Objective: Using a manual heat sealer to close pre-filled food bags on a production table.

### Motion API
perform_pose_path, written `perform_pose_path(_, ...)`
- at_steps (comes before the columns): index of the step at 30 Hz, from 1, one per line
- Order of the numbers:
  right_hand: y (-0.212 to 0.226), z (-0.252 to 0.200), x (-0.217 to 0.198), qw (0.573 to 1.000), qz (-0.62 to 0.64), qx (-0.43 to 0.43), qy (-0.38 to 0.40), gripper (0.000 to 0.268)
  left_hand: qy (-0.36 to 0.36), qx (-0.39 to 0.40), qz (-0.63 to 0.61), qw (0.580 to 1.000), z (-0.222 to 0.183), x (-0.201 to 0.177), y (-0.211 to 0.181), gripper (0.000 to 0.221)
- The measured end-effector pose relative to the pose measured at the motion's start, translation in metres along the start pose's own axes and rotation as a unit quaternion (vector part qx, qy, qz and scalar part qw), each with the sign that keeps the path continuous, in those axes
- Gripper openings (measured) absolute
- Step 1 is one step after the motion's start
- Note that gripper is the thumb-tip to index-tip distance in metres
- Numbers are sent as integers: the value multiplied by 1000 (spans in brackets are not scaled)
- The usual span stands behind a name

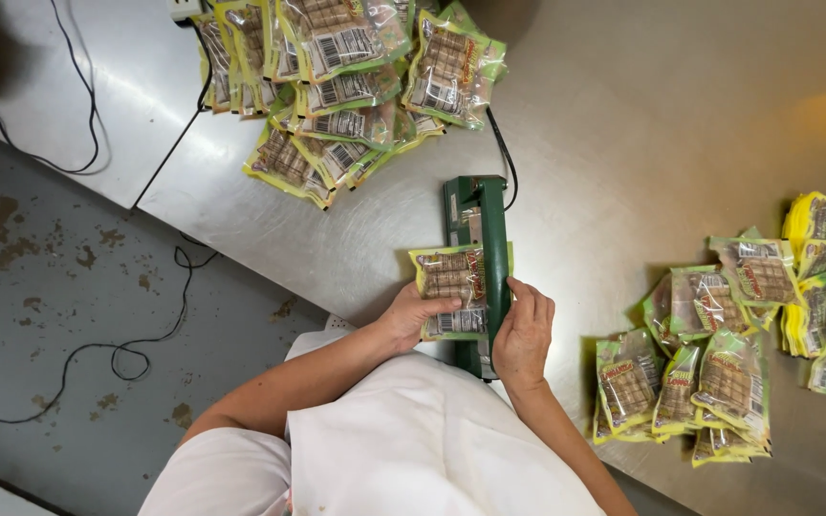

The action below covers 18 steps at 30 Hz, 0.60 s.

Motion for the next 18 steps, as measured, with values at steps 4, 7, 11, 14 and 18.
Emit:
perform_pose_path(4, -5, -4, 0, 1000, 13, -5, -8, 43, 4, 24, 27, 999, 15, -16, 30, 46)
perform_pose_path(7, -2, -3, -5, 1000, 20, -7, -15, 42, -4, 35, 36, 999, 27, -25, 45, 44)
perform_pose_path(11, 5, 14, -17, 998, 55, 21, -11, 43, -13, 64, 37, 997, 29, -34, 38, 46)
perform_pose_path(14, 14, 32, -49, 990, 125, 55, -37, 45, -57, 75, 20, 995, 34, -48, 29, 52)
perform_pose_path(18, 28, 50, -87, 980, 176, 75, -54, 33, -87, 148, 89, 981, 58, -55, -33, 68)
Point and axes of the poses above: each hand's wrist, its own z-axis towards the middle knuckle, its own x-axis out of the palm, y = z × x, the point moved 2 cm from there along z, towards the middle knuckle, and after that the axes turned 13 degrees about -y, right-handed, at the moved point
